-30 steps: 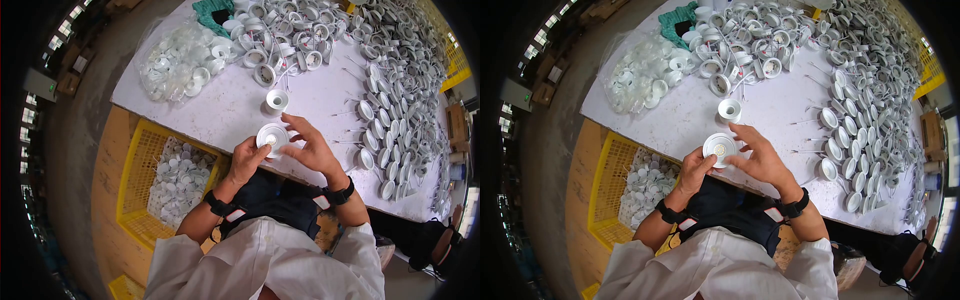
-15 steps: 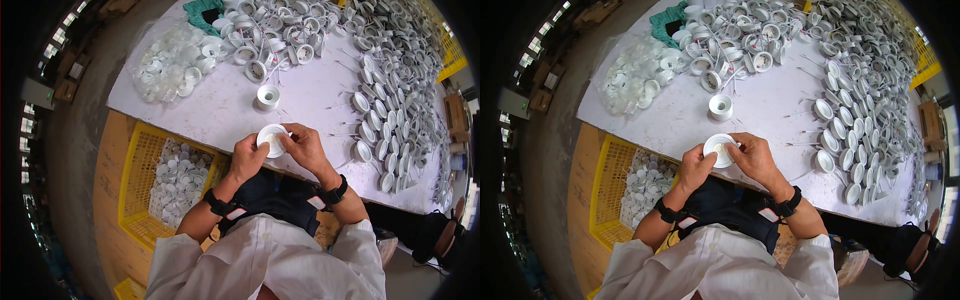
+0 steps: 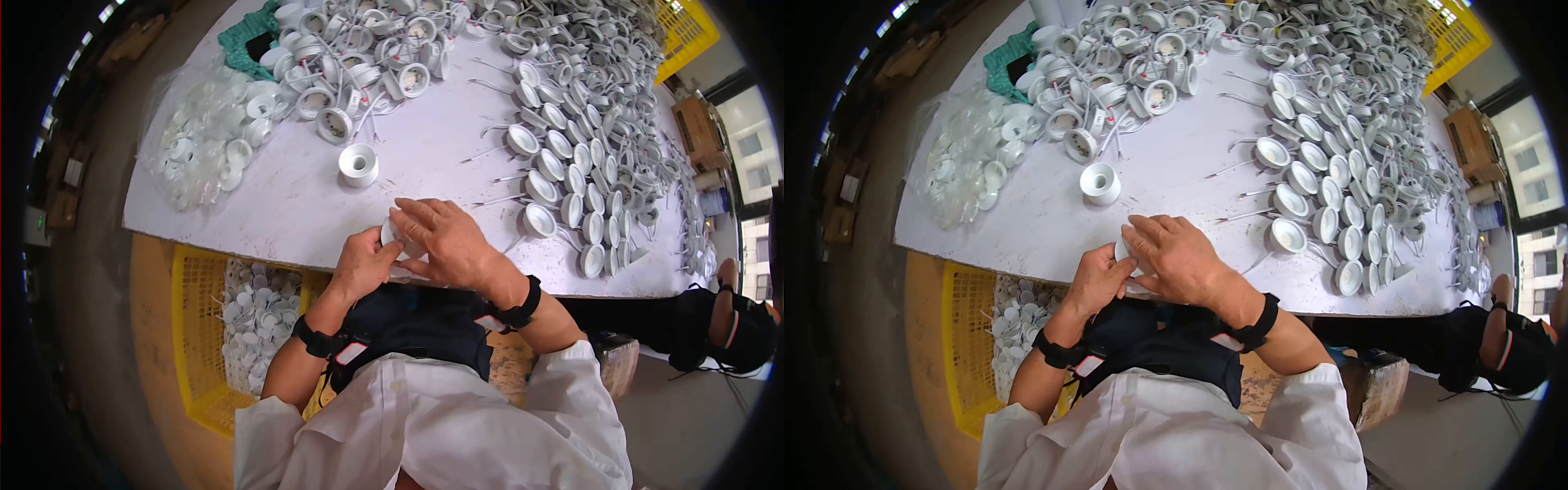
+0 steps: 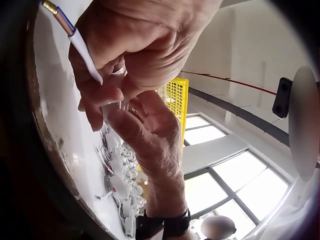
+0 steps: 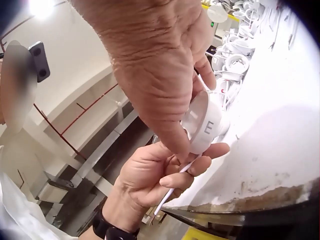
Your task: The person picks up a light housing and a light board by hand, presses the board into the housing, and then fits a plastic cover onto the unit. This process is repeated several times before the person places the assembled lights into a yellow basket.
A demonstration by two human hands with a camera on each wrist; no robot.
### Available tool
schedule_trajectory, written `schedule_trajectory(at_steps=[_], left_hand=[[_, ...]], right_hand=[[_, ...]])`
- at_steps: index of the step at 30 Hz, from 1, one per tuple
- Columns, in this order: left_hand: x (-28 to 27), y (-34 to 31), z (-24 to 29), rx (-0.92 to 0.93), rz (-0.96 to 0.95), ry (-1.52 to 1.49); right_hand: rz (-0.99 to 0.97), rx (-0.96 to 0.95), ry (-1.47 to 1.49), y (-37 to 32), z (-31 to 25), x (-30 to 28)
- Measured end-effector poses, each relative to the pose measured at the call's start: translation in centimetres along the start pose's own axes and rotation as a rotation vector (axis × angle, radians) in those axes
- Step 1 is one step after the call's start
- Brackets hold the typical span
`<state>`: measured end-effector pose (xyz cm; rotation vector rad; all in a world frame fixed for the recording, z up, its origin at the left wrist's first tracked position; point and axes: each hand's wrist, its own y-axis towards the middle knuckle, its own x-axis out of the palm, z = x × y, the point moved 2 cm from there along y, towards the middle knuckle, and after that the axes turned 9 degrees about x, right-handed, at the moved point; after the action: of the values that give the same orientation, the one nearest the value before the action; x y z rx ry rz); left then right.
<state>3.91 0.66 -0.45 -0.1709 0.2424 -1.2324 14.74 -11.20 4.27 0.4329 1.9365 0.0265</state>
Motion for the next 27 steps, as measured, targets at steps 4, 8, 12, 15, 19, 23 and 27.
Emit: schedule_trajectory(at_steps=[4, 8, 12, 15, 19, 23, 27], left_hand=[[1.1, 0.8, 0.5, 0.008, -0.045, -0.054], [1.3, 2.0, 1.2, 0.07, -0.124, -0.209], [0.5, 3.3, -1.4, 0.062, -0.047, -0.262], [0.2, 3.6, -3.2, 0.179, 0.07, -0.255], [0.1, 2.4, -3.4, 0.199, 0.052, -0.192], [-0.3, 2.0, -4.0, 0.221, 0.062, -0.253], [-0.3, 2.0, -4.0, 0.299, 0.073, -0.268]], right_hand=[[-0.015, 0.052, 0.038, -0.4, 1.0, -0.3], [-0.065, 0.104, 0.211, 0.5, 4.0, -2.6], [0.023, 0.299, 0.221, 3.8, 10.3, -5.0], [0.095, 0.403, 0.036, 6.6, 16.3, -5.8], [0.111, 0.644, -0.229, 7.9, 23.4, -5.3], [0.053, 0.792, -0.358, 7.1, 27.2, -5.0], [0.047, 0.823, -0.365, 7.1, 28.3, -4.9]])
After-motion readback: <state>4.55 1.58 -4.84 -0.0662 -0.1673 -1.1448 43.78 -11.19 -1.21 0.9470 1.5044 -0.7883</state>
